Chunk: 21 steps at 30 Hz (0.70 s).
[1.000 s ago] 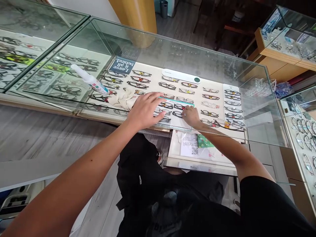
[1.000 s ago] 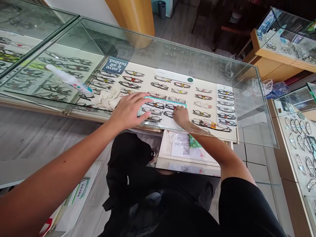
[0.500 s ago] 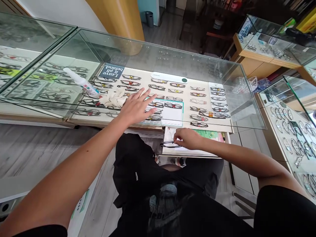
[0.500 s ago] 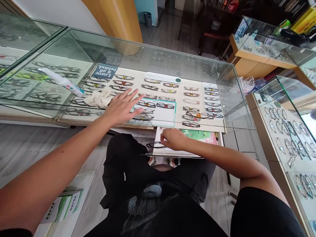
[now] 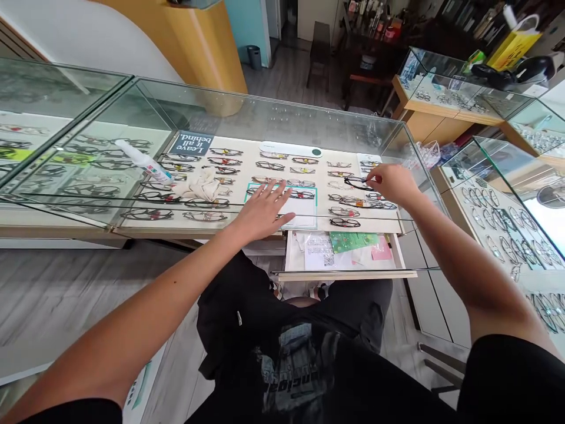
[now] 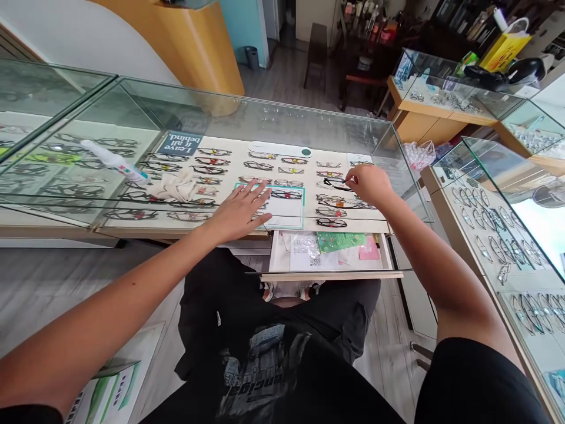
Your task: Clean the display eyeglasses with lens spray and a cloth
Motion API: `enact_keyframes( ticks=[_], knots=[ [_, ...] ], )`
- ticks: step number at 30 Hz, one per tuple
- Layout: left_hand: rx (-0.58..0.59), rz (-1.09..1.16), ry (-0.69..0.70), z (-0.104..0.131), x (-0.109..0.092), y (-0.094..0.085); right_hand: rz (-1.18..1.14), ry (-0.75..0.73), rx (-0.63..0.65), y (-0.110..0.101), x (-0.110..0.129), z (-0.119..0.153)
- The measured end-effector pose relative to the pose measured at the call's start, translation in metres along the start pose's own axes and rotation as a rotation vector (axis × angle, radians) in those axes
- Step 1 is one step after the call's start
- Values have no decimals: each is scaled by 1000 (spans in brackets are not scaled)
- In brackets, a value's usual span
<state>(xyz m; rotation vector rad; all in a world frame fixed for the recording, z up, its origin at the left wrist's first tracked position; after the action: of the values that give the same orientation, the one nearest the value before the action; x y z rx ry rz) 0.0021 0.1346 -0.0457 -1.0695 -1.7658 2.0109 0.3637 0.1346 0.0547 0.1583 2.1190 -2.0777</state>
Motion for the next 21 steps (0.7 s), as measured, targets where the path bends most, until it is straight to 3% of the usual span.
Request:
enact_keyframes(
  ticks=[4, 8, 10, 13, 15, 17, 19, 21],
  knots=[
    [49, 20, 112, 7, -20, 6, 32, 10, 50, 25, 4, -9],
    [86, 78, 204, 18, -25, 5, 31, 9, 85, 34, 6, -14],
    [69, 103, 233, 24, -20, 1, 22, 21, 92, 28, 5, -13],
    [-9, 115, 216, 30, 3, -11, -10, 8, 21, 0, 18, 4],
    [-83, 106, 153, 31, 26, -21, -72, -104, -33, -24, 47, 28],
    [-138, 85, 81, 29, 49, -30, -160, -328, -1, -35, 92, 57],
    [-152, 63, 24, 25, 67, -35, -219, -576, 87, -25, 141, 83],
    [-135, 47, -16, 21, 77, -36, -220, -728, 232, 10, 182, 95]
  ],
)
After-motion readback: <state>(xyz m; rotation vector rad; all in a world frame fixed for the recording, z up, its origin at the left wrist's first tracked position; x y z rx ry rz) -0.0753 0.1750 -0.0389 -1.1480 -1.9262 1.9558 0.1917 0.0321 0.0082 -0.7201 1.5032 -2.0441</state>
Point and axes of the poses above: each hand's wrist, its own z-axis away from the middle knuckle, its own y-axis out of the palm, x = y × z, the point moved 4 cm from there along -z, towards the middle knuckle, and after that the axes turned 12 degrees about z, right-handed, at the moved point
